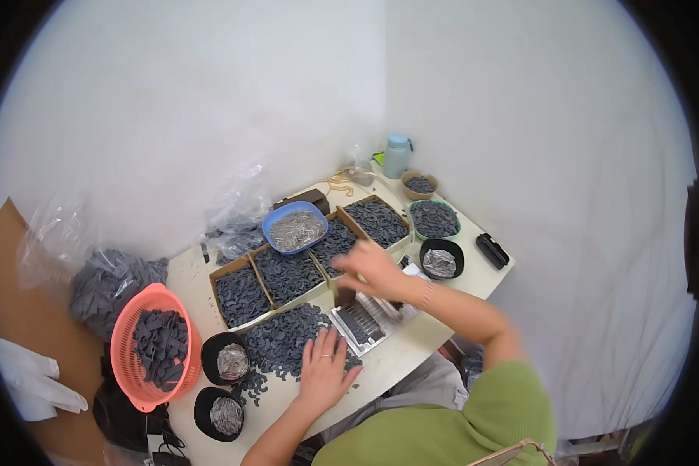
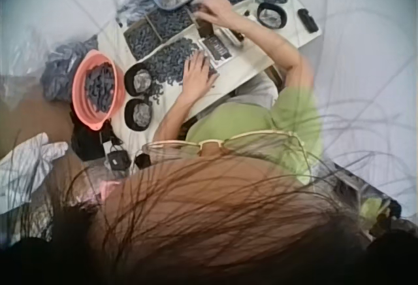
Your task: The person inserts plastic pieces and metal pins into a fixture by hand, presses the fixture mechanism to assemble the components, and handles the finished parts.
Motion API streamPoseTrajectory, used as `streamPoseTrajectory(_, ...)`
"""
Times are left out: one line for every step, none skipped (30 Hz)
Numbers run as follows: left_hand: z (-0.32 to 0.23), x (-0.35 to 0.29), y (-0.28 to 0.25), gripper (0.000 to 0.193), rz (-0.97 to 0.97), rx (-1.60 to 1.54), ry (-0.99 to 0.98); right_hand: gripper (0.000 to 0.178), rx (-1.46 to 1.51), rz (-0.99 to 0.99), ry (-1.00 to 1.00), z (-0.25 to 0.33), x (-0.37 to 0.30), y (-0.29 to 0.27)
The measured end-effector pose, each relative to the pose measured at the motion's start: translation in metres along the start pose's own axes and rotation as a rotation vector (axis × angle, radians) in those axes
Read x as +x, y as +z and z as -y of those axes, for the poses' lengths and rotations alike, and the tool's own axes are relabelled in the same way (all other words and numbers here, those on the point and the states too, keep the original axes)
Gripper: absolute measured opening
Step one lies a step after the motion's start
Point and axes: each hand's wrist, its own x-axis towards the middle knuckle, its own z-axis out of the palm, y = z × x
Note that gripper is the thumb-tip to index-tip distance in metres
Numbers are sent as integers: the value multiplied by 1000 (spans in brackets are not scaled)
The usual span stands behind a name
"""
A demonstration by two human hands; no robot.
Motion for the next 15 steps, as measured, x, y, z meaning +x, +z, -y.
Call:
streamPoseTrajectory(2, -2, -7, 58, -47, -9, -24, 26, -87, 84, -104, 7, -21, -12)
streamPoseTrajectory(7, -4, -11, 56, -58, -30, -59, 23, -171, 164, -210, 15, -43, -18)
streamPoseTrajectory(10, -6, -13, 53, -67, -51, -95, 24, -142, 147, -286, 27, -58, -23)
streamPoseTrajectory(11, -6, -18, 48, -88, -56, -117, 25, -111, 129, -363, 37, -72, -25)
streamPoseTrajectory(13, -7, -21, 48, -84, -45, -138, 25, -126, 214, -378, 45, -84, -23)
streamPoseTrajectory(14, -4, -23, 46, -84, -82, -149, 26, -151, 304, -382, 53, -97, -23)
streamPoseTrajectory(13, -1, -24, 44, -85, -113, -168, 30, -142, 318, -325, 57, -106, -18)
streamPoseTrajectory(10, 1, -24, 43, -90, -112, -188, 34, -133, 332, -268, 61, -115, -14)
streamPoseTrajectory(8, 4, -24, 43, -92, -103, -202, 38, -93, 380, -217, 69, -116, -15)
streamPoseTrajectory(6, 7, -23, 42, -102, -115, -214, 42, -55, 430, -160, 77, -117, -20)
streamPoseTrajectory(3, 9, -22, 42, -112, -127, -224, 47, -87, 442, -189, 79, -117, -22)
streamPoseTrajectory(2, 12, -20, 42, -111, -123, -229, 47, -83, 439, -192, 79, -120, -20)
streamPoseTrajectory(0, 14, -19, 41, -120, -117, -234, 46, -112, 448, -217, 79, -122, -19)
streamPoseTrajectory(-1, 16, -17, 40, -130, -110, -237, 46, -142, 456, -242, 78, -123, -18)
streamPoseTrajectory(-2, 15, -15, 40, -128, -103, -242, 41, -123, 449, -262, 77, -122, -17)
